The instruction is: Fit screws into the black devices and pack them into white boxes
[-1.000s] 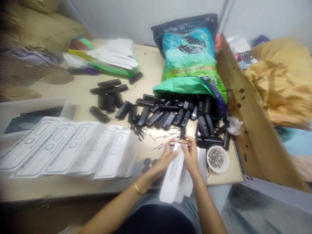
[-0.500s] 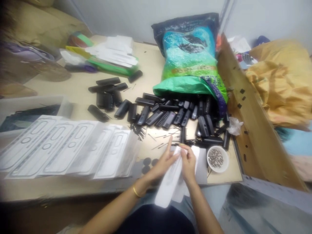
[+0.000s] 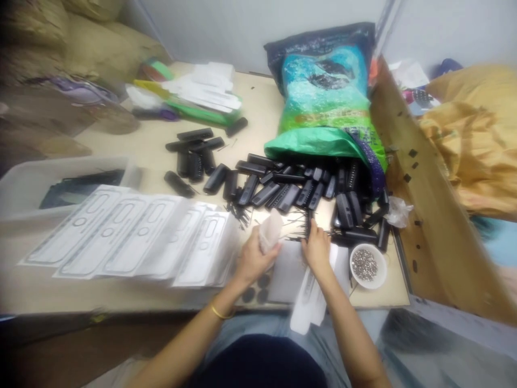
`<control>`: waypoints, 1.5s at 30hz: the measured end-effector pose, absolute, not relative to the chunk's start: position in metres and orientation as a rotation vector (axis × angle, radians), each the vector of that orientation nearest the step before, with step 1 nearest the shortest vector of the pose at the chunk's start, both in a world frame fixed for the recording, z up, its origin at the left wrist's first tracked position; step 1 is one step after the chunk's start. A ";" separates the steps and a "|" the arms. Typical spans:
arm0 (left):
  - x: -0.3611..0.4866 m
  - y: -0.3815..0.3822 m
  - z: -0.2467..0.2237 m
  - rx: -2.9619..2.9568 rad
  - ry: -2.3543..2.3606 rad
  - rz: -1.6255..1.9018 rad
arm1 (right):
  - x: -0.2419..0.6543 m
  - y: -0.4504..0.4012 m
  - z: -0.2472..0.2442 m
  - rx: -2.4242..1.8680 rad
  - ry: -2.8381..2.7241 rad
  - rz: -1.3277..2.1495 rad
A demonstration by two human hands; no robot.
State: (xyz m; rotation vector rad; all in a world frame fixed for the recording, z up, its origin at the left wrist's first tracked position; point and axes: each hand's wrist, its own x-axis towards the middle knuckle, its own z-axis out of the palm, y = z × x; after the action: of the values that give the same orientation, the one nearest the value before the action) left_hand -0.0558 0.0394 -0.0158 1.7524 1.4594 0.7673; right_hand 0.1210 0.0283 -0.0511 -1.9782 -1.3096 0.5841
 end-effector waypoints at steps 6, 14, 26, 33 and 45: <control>-0.059 0.047 -0.020 2.093 1.611 0.362 | 0.175 0.008 -0.032 -1.629 -1.055 1.063; -0.055 0.037 -0.021 2.140 1.263 0.424 | 0.153 0.020 0.009 -1.649 -1.628 1.060; -0.039 0.037 -0.013 1.704 1.175 0.786 | 0.174 0.042 -0.036 -1.776 -1.481 0.747; -0.013 0.029 -0.019 1.704 1.093 0.784 | 0.145 0.003 0.030 -1.394 -1.026 0.634; -0.012 0.017 -0.031 1.671 0.903 0.837 | 0.100 -0.009 -0.013 -1.495 -1.116 0.589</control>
State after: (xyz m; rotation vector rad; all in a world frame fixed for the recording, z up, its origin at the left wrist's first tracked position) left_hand -0.0118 0.0172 -0.0309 1.6705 0.9029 0.8370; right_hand 0.1000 -0.0087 -0.0130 -1.4945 -1.1160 0.5895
